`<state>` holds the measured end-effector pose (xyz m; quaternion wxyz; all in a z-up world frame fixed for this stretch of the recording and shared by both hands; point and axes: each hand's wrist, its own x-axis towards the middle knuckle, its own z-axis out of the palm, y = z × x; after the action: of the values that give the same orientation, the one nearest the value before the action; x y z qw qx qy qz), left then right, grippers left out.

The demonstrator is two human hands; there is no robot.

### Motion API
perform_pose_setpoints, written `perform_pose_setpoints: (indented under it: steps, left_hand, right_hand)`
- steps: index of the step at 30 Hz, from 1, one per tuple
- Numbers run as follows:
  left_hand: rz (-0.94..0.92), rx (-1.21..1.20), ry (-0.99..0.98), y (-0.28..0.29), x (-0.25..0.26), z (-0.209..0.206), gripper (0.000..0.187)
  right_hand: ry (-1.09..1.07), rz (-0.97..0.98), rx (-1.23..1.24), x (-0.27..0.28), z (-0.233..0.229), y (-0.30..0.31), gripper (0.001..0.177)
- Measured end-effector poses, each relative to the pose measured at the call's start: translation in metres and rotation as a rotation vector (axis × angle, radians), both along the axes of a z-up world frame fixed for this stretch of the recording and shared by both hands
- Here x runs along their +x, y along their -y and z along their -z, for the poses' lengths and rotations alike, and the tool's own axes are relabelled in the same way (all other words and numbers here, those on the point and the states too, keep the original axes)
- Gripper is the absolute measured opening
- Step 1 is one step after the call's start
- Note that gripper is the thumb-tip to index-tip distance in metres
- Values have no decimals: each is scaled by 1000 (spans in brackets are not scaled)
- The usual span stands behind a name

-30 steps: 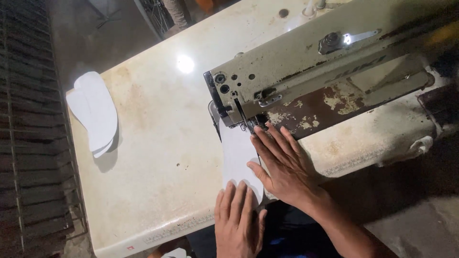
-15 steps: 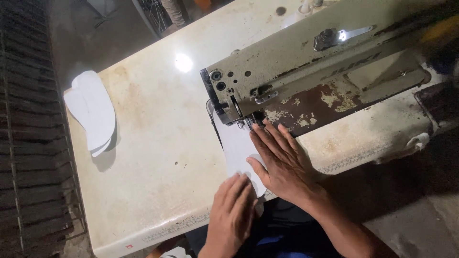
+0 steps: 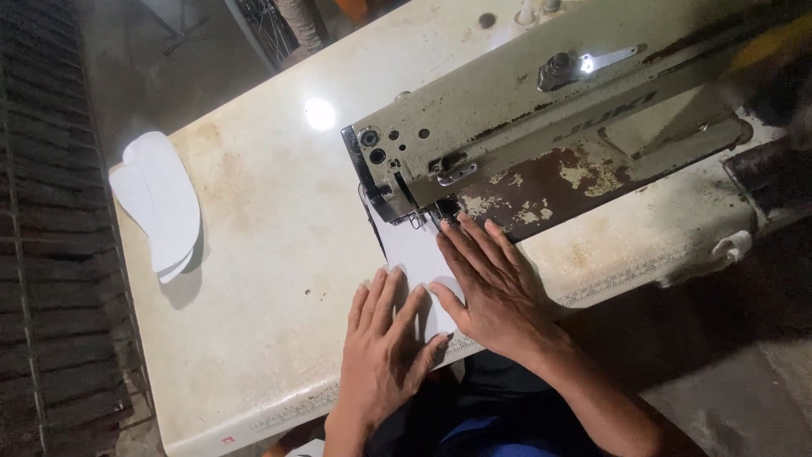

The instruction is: The person is using an industrial sewing machine to stitch the edges of shoe insoles.

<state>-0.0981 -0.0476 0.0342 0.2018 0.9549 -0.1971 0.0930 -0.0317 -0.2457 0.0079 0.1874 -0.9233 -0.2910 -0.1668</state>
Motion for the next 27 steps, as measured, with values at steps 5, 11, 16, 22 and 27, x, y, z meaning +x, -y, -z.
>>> perform_pose_setpoints:
  steps: [5, 11, 16, 22, 27]
  left_hand:
    - [-1, 32, -24, -4, 9, -1, 75]
    - [4, 54, -16, -7, 18, 0, 80]
    - [11, 59, 2, -11, 23, 2, 79]
    - [11, 21, -199, -18, 38, -6, 77]
    - [-67, 146, -53, -27, 62, 15, 54]
  right_hand:
    - [-20, 1, 18, -1, 1, 0, 69]
    - [-8, -12, 33, -2, 2, 2, 72]
    - [36, -22, 68, -1, -1, 2, 69]
    - [29, -16, 13, -2, 0, 3, 78]
    - [97, -33, 198, 2, -5, -3, 54]
